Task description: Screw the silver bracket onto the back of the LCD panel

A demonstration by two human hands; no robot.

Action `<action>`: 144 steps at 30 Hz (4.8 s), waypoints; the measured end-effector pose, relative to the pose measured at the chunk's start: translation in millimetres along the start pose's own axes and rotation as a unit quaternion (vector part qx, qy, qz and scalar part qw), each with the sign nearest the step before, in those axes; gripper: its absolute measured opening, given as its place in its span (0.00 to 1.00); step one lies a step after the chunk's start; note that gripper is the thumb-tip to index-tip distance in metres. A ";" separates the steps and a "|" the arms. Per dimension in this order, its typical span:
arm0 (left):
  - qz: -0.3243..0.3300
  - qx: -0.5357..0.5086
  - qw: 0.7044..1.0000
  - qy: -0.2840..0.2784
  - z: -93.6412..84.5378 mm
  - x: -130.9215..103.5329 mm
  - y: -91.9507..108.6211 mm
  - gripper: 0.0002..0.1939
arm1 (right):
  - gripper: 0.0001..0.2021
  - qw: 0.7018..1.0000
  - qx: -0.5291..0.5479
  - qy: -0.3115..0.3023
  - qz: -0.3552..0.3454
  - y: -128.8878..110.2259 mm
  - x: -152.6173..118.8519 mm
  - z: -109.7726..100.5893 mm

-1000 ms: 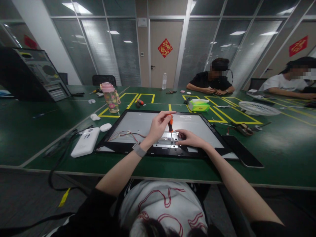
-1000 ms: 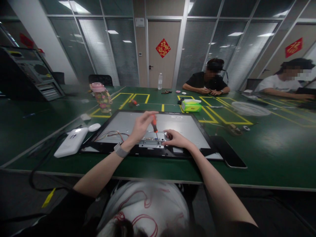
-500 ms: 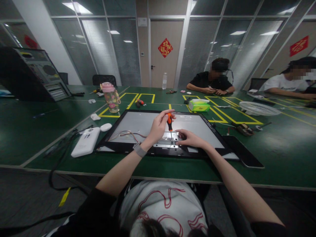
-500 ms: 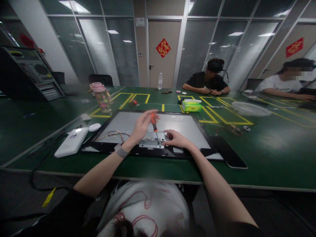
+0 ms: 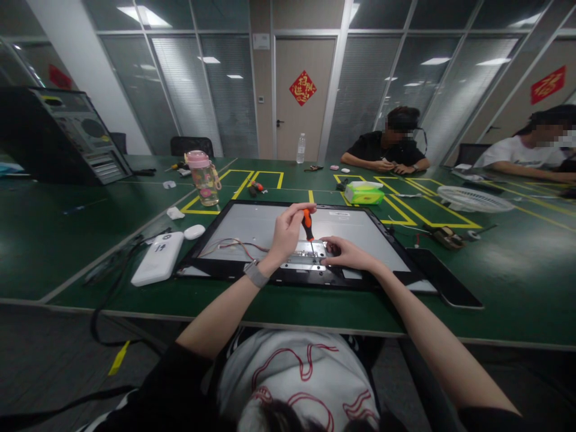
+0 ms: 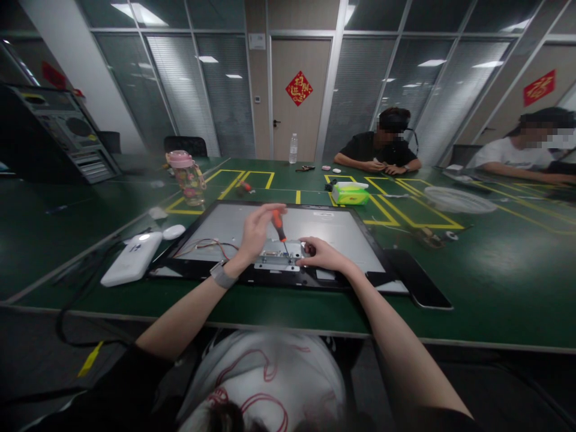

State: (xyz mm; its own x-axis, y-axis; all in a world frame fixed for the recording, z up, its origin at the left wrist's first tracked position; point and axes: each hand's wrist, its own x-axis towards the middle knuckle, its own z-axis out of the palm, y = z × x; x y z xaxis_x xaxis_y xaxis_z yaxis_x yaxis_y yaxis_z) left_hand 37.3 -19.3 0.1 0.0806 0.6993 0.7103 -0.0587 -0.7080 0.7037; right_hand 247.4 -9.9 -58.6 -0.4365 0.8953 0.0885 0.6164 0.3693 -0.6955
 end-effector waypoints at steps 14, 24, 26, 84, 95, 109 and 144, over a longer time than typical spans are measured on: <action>-0.012 -0.004 1.000 -0.003 0.6 1.6 1.5 0.09 | 0.34 1.000 -0.002 0.001 -0.001 0.2 0.9 0.3; -0.032 -0.014 0.999 -0.001 -1.1 4.3 -0.2 0.10 | 0.33 1.000 -0.007 -0.001 -0.002 -0.7 -0.2 -0.4; -0.032 -0.016 0.999 0.002 -1.0 4.5 -0.7 0.10 | 0.33 1.000 -0.003 -0.001 0.000 -0.3 -0.2 -0.1; -0.034 0.025 0.999 0.006 -0.1 0.8 -0.2 0.07 | 0.32 1.000 -0.010 0.001 -0.004 1.8 0.7 0.0; -0.035 0.005 0.999 0.008 -1.6 2.0 -1.8 0.12 | 0.35 1.000 -0.002 0.003 0.002 1.1 0.4 0.5; -0.022 0.021 0.999 0.012 -0.2 1.0 0.7 0.08 | 0.32 1.000 -0.008 0.000 -0.009 3.0 1.2 0.9; -0.102 -0.086 0.991 -0.024 -3.4 7.6 -9.8 0.09 | 0.33 1.000 -0.016 -0.001 0.004 -1.4 0.3 -0.4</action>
State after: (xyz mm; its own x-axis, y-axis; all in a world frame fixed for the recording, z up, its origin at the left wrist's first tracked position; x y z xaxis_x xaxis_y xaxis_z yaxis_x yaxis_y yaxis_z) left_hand 35.1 -6.7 -1.4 0.1545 0.8181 0.5539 -0.2052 -0.5218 0.8280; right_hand 246.6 -10.1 -57.3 -0.4327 0.8977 0.0828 0.6402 0.3707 -0.6728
